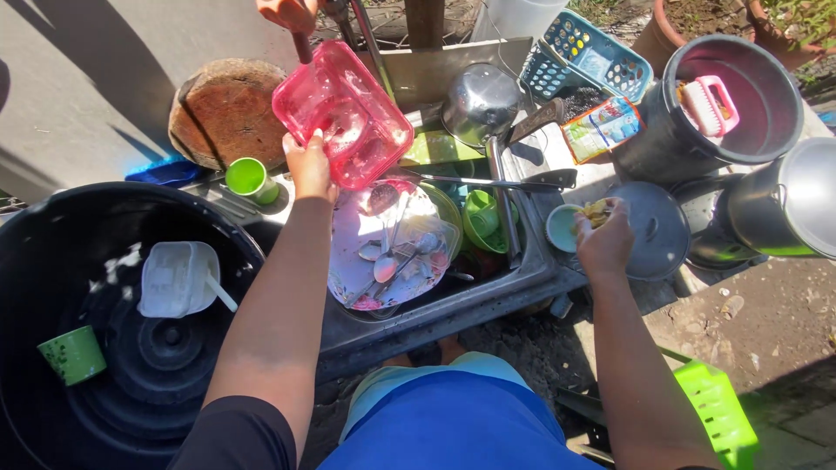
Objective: Washing dishes and food containers in an outdoor sink.
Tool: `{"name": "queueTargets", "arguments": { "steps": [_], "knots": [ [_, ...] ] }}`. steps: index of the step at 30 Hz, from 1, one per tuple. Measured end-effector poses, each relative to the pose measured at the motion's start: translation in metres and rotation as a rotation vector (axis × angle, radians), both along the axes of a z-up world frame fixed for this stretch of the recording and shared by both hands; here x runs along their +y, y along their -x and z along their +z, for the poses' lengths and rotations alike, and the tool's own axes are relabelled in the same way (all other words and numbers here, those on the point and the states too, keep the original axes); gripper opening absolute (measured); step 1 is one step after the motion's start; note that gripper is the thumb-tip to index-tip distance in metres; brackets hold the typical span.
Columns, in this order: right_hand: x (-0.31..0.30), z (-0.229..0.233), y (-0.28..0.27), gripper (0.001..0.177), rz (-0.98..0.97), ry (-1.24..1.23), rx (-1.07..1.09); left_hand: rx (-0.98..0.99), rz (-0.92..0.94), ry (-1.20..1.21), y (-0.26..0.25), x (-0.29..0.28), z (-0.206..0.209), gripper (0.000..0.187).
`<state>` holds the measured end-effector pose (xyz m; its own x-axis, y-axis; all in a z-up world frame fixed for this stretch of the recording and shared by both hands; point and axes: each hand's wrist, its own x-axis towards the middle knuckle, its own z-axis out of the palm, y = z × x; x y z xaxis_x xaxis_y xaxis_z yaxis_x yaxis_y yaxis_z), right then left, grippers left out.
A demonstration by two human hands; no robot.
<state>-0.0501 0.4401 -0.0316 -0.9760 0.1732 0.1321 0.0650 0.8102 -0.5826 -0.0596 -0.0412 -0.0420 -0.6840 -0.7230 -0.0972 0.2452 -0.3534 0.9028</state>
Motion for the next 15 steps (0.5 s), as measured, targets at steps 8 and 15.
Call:
{"name": "queueTargets", "arguments": {
  "steps": [8,15],
  "knots": [
    [0.01,-0.068,0.01,0.036,0.391,-0.234,0.108,0.003,-0.15,0.019,-0.001,0.039,-0.05,0.038],
    [0.024,-0.051,0.028,0.027,0.431,-0.273,0.002,-0.055,0.04,0.645,-0.035,0.04,0.016,0.042]
  ]
}}
